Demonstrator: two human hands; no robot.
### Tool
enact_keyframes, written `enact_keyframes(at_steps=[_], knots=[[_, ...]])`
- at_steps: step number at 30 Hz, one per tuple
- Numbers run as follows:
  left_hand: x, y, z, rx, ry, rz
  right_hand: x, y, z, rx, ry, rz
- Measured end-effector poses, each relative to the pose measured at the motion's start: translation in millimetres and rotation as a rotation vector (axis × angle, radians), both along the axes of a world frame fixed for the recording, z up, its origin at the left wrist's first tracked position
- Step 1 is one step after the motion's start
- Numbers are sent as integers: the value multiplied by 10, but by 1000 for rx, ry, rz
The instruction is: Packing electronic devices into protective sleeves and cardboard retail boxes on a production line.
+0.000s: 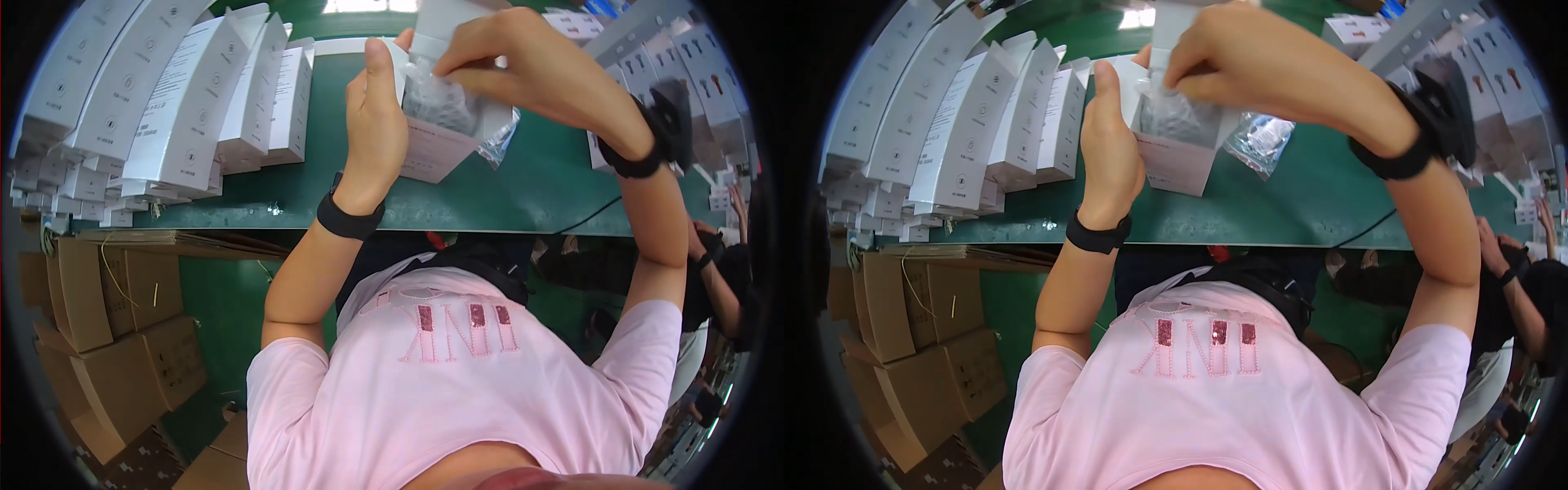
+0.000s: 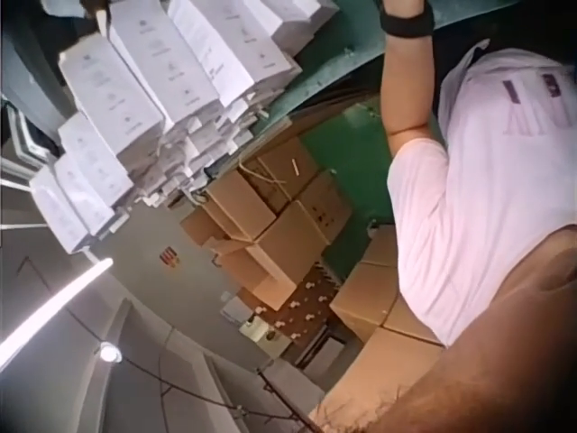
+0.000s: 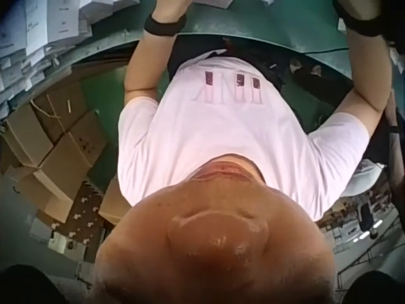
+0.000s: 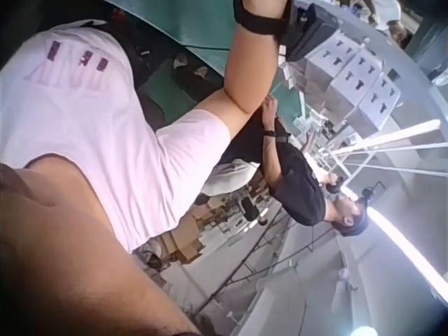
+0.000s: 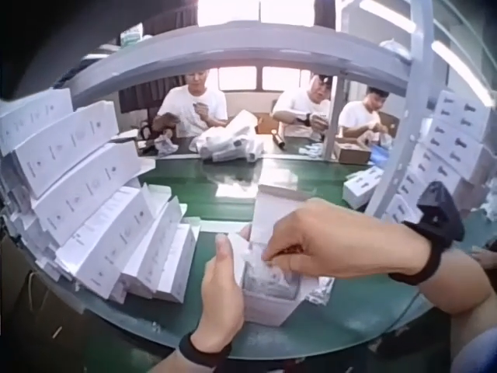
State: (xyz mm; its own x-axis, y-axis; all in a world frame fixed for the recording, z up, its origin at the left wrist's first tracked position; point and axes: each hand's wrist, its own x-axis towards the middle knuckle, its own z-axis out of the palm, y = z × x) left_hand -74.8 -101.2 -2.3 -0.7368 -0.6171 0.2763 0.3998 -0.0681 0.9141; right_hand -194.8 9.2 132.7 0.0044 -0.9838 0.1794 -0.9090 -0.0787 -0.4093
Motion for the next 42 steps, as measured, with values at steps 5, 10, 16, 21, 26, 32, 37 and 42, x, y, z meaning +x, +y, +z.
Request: enact_keyframes(at_steps=[5,10,16,21,26,32,37,42], knots=[[168,-63,-92,-276,137,-87,-226,94,-100,-487,-256,-407],[108,-45,-9,-150,6,-25,-772,565,-1366,198,216,-723],[16,38,46,-74,13,1,-742,632,-1884,102,-434,-586],[36,73,40,-61,35,16,-479,1061,-419,-576,-752,-463],[41,94,13,32,69,28,267,476,-87,-449,-156,-105],[2,93,13,26,117,86,305,262,-330,-258,220,-78],[61,125,52,-64,66,136,362,158,-198,3,178,-12],[39,93,-79,53,123,-50,131,47,-52,-225,438,-113]])
